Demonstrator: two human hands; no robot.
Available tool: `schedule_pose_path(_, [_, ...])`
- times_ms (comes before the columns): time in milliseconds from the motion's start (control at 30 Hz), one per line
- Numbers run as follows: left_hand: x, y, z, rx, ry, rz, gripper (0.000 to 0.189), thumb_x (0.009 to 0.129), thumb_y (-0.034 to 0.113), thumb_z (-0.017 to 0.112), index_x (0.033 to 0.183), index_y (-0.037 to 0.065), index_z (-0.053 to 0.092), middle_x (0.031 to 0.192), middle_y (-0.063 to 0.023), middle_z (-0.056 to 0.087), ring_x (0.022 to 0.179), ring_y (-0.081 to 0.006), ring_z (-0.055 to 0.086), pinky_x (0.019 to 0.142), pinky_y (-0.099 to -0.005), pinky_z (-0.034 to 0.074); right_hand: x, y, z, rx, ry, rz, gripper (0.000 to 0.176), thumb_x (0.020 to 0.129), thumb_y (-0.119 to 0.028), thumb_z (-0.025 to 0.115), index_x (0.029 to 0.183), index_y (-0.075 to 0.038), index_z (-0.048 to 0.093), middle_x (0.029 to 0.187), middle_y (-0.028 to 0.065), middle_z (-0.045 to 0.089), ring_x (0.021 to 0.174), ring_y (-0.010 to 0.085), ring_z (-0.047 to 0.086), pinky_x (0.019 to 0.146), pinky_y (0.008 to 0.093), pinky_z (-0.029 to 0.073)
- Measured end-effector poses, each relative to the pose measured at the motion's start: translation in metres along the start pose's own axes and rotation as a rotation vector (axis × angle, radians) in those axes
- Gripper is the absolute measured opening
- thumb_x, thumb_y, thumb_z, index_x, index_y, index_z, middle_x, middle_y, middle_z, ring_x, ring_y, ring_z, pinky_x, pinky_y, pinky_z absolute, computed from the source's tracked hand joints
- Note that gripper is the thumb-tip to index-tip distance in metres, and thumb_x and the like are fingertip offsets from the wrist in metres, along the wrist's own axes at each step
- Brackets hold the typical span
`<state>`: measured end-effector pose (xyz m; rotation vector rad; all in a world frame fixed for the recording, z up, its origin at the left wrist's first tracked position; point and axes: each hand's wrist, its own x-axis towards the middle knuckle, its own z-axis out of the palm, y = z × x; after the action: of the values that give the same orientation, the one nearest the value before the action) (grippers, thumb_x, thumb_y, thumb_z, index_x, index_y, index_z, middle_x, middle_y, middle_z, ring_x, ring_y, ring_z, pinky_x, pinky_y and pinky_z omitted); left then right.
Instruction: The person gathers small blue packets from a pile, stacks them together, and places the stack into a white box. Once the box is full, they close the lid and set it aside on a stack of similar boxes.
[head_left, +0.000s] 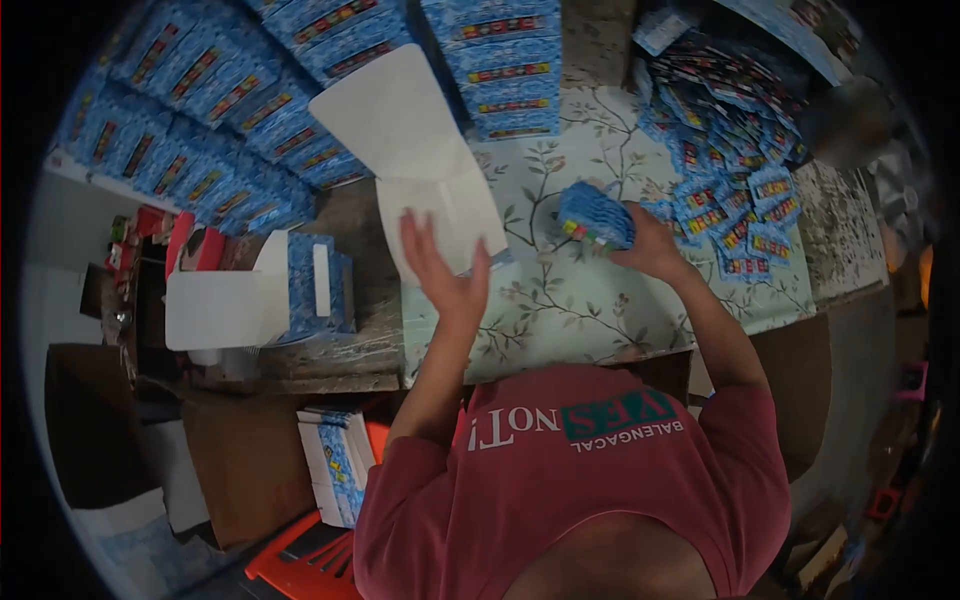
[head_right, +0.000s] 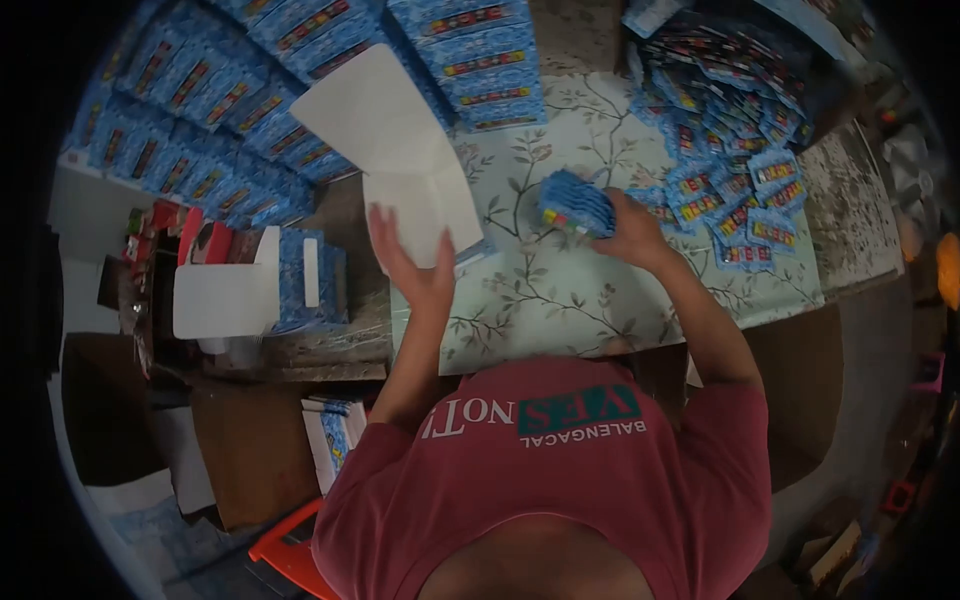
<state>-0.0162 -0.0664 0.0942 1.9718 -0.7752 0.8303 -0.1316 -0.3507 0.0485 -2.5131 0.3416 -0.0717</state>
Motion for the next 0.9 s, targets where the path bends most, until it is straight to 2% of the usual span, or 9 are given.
schedule_pose_path(33, [-0.007, -0.021, -0.012, 0.031, 0.01, -0.007, 0.077, 0.074, 0.013, 0.072, 0.138, -0.002, 0.032, 0.144, -0.0214, 0.028, 0.132, -0.0372, 0.03, 0.105, -0.0432, 0.029, 0.003, -0.006, -0.003, 0.173, -0.013, 0.149, 0.086, 0.061, -0.03, 0.08, 0.129, -0.003, 0.036, 0.11, 0.0192, 0.057, 0.099, 0.0319, 0.059, 0.084, 0.0382, 0.047])
schedule_pose_path(100, [-0.034, -0.072, -0.021, -0.06, 0.173, -0.575, 0.057, 0.084, 0.014, 0.063, 0.132, -0.006, 0.04, 0.138, -0.0186, 0.041, 0.126, -0.0304, 0.041, 0.101, -0.0362, 0.034, 0.017, -0.019, 0.0, 0.33, 0.01, 0.114, 0.086, 0.062, -0.031, 0.08, 0.13, -0.002, 0.036, 0.112, 0.0196, 0.057, 0.101, 0.0304, 0.059, 0.085, 0.0369, 0.047])
schedule_pose_path(133, [-0.038, -0.082, -0.024, -0.048, 0.181, -0.575, 0.057, 0.084, 0.014, 0.063, 0.132, -0.006, 0.04, 0.138, -0.0186, 0.041, 0.126, -0.0304, 0.041, 0.101, -0.0362, 0.034, 0.021, -0.037, -0.007, 0.48, 0.048, 0.111, 0.086, 0.063, -0.032, 0.08, 0.13, -0.002, 0.035, 0.115, 0.02, 0.057, 0.103, 0.029, 0.059, 0.086, 0.0356, 0.047])
schedule_pose_path(200, [-0.045, -0.095, -0.028, -0.619, -0.077, -1.093, 0.044, 0.093, 0.017, 0.05, 0.13, -0.007, 0.044, 0.13, -0.0154, 0.05, 0.117, -0.0237, 0.048, 0.099, -0.0308, 0.036, 0.036, -0.091, -0.015, 0.608, 0.049, -0.047, 0.088, 0.063, -0.031, 0.08, 0.133, -0.003, 0.033, 0.117, 0.0198, 0.056, 0.105, 0.0278, 0.058, 0.088, 0.0348, 0.046])
schedule_pose_path(400, [-0.03, -0.091, 0.001, -0.699, 0.12, -0.947, 0.045, 0.098, 0.025, 0.042, 0.13, -0.006, 0.045, 0.127, -0.0131, 0.052, 0.114, -0.0178, 0.049, 0.096, -0.0284, 0.037, 0.107, -0.184, 0.02, 0.163, 0.016, -0.568, 0.083, 0.064, -0.031, 0.078, 0.131, -0.008, 0.036, 0.112, 0.021, 0.055, 0.101, 0.0331, 0.058, 0.087, 0.0389, 0.046])
schedule_pose_path(533, [-0.033, -0.094, 0.007, -0.829, 0.219, -0.982, 0.047, 0.098, 0.027, 0.041, 0.132, -0.006, 0.042, 0.128, -0.013, 0.051, 0.115, -0.0179, 0.048, 0.098, -0.0281, 0.035, 0.137, -0.179, 0.063, -0.298, -0.312, -0.51, 0.084, 0.063, -0.036, 0.079, 0.129, -0.007, 0.037, 0.112, 0.0227, 0.055, 0.102, 0.036, 0.056, 0.087, 0.0387, 0.046])
schedule_pose_path(633, [-0.038, -0.093, 0.005, -0.758, 0.164, -0.94, 0.048, 0.098, 0.026, 0.042, 0.133, -0.006, 0.04, 0.129, -0.013, 0.05, 0.116, -0.0173, 0.047, 0.1, -0.0277, 0.033, 0.148, -0.179, 0.066, -0.338, -0.756, -0.351, 0.097, 0.068, -0.062, 0.068, 0.136, -0.002, 0.032, 0.123, 0.0262, 0.05, 0.116, 0.0343, 0.05, 0.093, 0.0383, 0.042])
schedule_pose_path(733, [-0.042, -0.097, 0.01, -0.739, 0.14, -0.901, 0.046, 0.098, 0.024, 0.043, 0.132, -0.007, 0.04, 0.127, -0.014, 0.051, 0.114, -0.0173, 0.048, 0.097, -0.0268, 0.035, 0.174, -0.184, 0.085, -0.13, -0.712, -0.3, 0.1, 0.073, -0.072, 0.054, 0.139, -0.002, 0.029, 0.13, 0.0269, 0.045, 0.121, 0.0352, 0.046, 0.099, 0.0385, 0.038])
schedule_pose_path(900, [-0.037, -0.095, 0.016, -0.724, 0.155, -0.915, 0.042, 0.098, 0.023, 0.042, 0.126, -0.008, 0.046, 0.118, -0.0131, 0.055, 0.104, -0.0176, 0.051, 0.092, -0.0269, 0.038, 0.195, -0.198, 0.129, -0.12, -0.699, -0.268, 0.083, 0.081, -0.071, 0.04, 0.119, 0.001, 0.055, 0.122, 0.0245, 0.053, 0.114, 0.0374, 0.052, 0.096, 0.0417, 0.04])
